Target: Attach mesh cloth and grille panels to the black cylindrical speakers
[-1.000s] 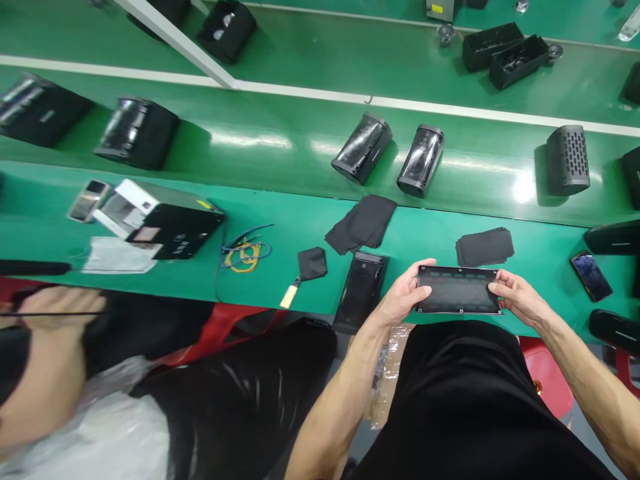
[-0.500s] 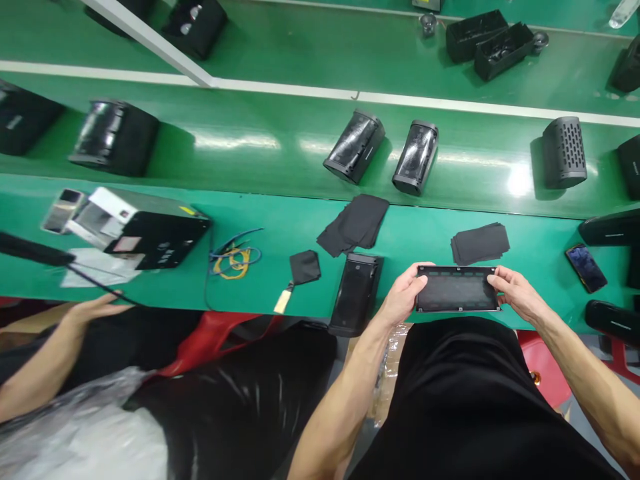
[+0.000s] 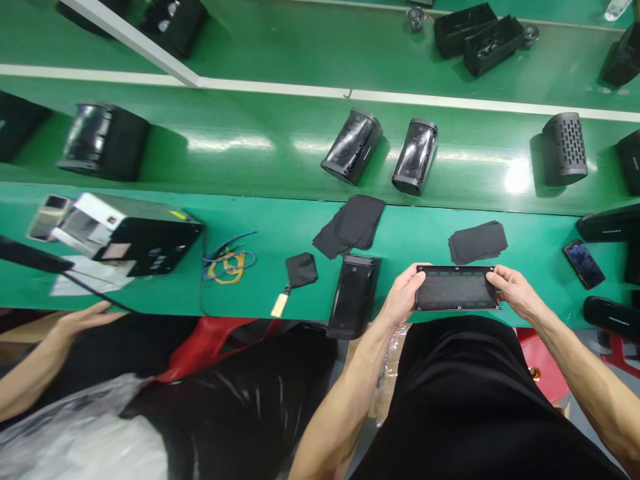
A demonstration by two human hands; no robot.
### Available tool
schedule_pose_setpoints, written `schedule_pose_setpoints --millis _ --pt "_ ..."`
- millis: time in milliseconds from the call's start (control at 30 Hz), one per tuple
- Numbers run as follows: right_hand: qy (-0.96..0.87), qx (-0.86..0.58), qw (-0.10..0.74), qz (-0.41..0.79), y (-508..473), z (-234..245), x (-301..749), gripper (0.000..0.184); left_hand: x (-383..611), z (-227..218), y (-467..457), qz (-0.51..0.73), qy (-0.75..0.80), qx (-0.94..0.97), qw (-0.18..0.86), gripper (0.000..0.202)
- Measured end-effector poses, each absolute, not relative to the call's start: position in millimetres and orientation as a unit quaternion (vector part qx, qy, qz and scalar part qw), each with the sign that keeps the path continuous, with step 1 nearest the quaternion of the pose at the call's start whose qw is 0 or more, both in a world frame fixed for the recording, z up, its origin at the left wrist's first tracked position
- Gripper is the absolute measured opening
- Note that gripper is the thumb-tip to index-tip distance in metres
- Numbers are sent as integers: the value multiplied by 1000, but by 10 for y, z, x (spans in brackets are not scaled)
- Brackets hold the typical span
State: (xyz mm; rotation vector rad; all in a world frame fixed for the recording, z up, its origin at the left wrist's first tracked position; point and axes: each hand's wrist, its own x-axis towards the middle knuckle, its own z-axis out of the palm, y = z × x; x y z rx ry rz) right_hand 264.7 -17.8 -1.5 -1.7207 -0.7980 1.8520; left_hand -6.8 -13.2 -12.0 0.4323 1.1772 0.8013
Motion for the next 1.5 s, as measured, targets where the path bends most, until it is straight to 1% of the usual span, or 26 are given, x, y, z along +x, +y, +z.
schedule_pose_setpoints --millis 267,467,733,1000,1500 --pt "-292 -632 254 671 -190 -61 2636 63 -90 -138 -132 360 548 225 720 42" --pt "-289 -630 256 674 -208 -59 2629 64 -136 -195 -174 347 529 204 747 56" --pt "-284 -630 261 674 -212 -59 2628 65 -167 -265 -190 358 495 206 765 59" --pt "-262 -617 275 689 -215 -11 2620 60 -263 -223 -180 346 422 159 823 72" --pt "-261 -610 287 691 -206 -47 2625 63 -297 -303 -150 345 405 173 829 67"
